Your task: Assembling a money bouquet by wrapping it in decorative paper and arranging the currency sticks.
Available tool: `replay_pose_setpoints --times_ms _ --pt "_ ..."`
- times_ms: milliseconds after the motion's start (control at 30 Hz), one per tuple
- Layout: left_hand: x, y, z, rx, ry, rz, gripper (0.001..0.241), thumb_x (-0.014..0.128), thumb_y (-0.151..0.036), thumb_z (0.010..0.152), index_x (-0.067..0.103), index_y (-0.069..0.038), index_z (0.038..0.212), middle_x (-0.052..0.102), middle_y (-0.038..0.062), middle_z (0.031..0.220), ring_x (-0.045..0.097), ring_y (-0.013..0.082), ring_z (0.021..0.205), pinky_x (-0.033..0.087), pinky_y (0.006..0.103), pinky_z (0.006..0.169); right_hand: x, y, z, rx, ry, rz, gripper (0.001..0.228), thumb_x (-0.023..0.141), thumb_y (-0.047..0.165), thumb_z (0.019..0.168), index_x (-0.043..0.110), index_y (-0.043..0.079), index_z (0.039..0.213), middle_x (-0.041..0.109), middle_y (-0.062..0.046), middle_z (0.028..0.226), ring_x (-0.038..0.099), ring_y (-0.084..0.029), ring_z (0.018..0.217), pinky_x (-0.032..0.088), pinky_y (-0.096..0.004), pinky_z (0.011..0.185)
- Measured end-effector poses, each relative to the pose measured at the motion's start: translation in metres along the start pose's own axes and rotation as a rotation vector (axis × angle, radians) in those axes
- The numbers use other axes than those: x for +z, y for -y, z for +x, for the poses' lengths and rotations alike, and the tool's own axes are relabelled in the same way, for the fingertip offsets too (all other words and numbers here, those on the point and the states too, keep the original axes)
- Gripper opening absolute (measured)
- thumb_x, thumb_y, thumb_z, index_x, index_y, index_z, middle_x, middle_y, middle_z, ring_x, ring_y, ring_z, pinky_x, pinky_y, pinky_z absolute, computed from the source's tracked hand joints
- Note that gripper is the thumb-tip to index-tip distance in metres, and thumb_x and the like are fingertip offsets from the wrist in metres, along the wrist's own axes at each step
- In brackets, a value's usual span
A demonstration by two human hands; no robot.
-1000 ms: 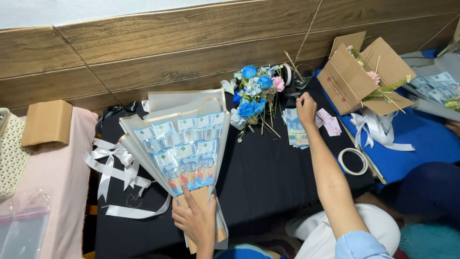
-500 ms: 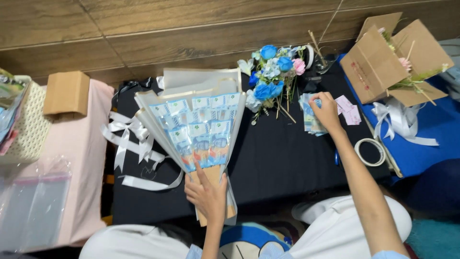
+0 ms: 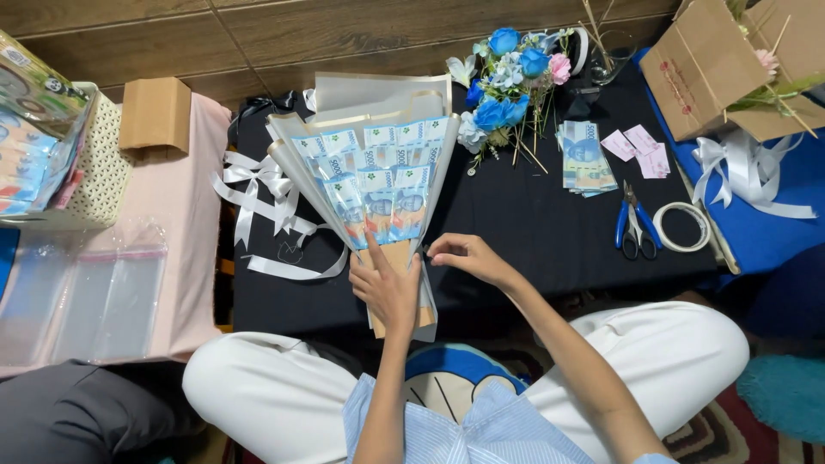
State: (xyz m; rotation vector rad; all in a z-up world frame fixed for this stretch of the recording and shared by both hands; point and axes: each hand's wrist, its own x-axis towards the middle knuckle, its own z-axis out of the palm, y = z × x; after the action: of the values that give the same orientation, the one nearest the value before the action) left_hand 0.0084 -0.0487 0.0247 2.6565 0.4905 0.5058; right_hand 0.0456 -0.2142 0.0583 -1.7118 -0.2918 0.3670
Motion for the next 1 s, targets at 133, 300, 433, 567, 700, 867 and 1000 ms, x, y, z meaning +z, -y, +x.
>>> replay_pose_setpoints --times_ms 133,300,433,567,700,867,1000 --pt "0.001 -0.001 0.001 0.008 -0.019 0.02 0.105 0.081 -0.053 0.073 0.03 -0.019 0.158 0.042 0.025 0.132 0.045 0.0406 0.115 0.04 0.0506 0.087 0.006 -0.011 0.009 -0.03 -0.004 0.029 0.012 0.073 0.016 0.091 0.075 0.01 0.102 0.075 -0.009 0.089 0.068 -0.016 0.088 0.054 -0.036 0.088" --pt "0.003 0.001 0.001 -0.007 -0.013 -0.03 0.106 0.081 -0.053 0.073 0.027 -0.022 0.159 0.041 0.025 0.132 0.043 0.0405 0.116 0.039 0.0509 0.089 0.004 -0.005 0.007 -0.056 -0.004 0.069 0.059 0.071 0.014 0.092 0.052 0.015 0.148 0.075 -0.012 0.094 0.072 -0.025 0.1 0.051 -0.042 0.1" --pt "0.003 0.001 0.001 -0.008 -0.013 -0.036 0.106 0.081 -0.052 0.072 0.029 -0.021 0.159 0.041 0.025 0.133 0.043 0.0412 0.116 0.039 0.0519 0.09 0.012 -0.02 0.01 -0.063 0.019 0.147 0.068 0.068 0.01 0.093 0.04 0.016 0.154 0.073 -0.009 0.092 0.071 -0.021 0.097 0.052 -0.038 0.098" --pt "0.003 0.001 0.001 -0.009 -0.011 -0.05 0.105 0.081 -0.052 0.072 0.029 -0.021 0.158 0.04 0.025 0.133 0.042 0.0415 0.117 0.038 0.0519 0.09 0.018 -0.022 0.014 -0.081 0.022 0.145 0.075 0.064 0.004 0.094 0.029 0.019 0.159 0.071 -0.008 0.09 0.071 -0.019 0.093 0.053 -0.038 0.096" --pt "0.002 0.0 0.0 -0.012 -0.014 -0.045 0.106 0.082 -0.053 0.072 0.029 -0.022 0.158 0.041 0.024 0.133 0.042 0.0412 0.117 0.038 0.0514 0.09 0.02 -0.026 0.019 -0.093 -0.025 0.084 0.077 0.063 0.002 0.094 0.027 0.018 0.16 0.072 -0.009 0.089 0.071 -0.023 0.093 0.052 -0.043 0.1" --pt "0.002 0.0 0.001 -0.021 0.0 -0.052 0.107 0.082 -0.051 0.071 0.028 -0.022 0.159 0.041 0.025 0.133 0.042 0.0414 0.117 0.038 0.0515 0.09 0.02 -0.029 0.018 -0.105 -0.034 0.102 0.08 0.061 -0.001 0.093 0.024 0.019 0.161 0.071 -0.008 0.088 0.07 -0.022 0.093 0.052 -0.043 0.101" --pt "0.005 0.002 0.001 -0.021 -0.018 -0.044 0.11 0.083 -0.052 0.068 0.028 -0.024 0.159 0.041 0.023 0.133 0.042 0.0401 0.117 0.039 0.0514 0.09 0.02 -0.027 0.02 -0.101 -0.018 0.062 0.077 0.06 -0.001 0.093 0.027 0.018 0.16 0.072 -0.009 0.088 0.07 -0.023 0.095 0.051 -0.045 0.104"
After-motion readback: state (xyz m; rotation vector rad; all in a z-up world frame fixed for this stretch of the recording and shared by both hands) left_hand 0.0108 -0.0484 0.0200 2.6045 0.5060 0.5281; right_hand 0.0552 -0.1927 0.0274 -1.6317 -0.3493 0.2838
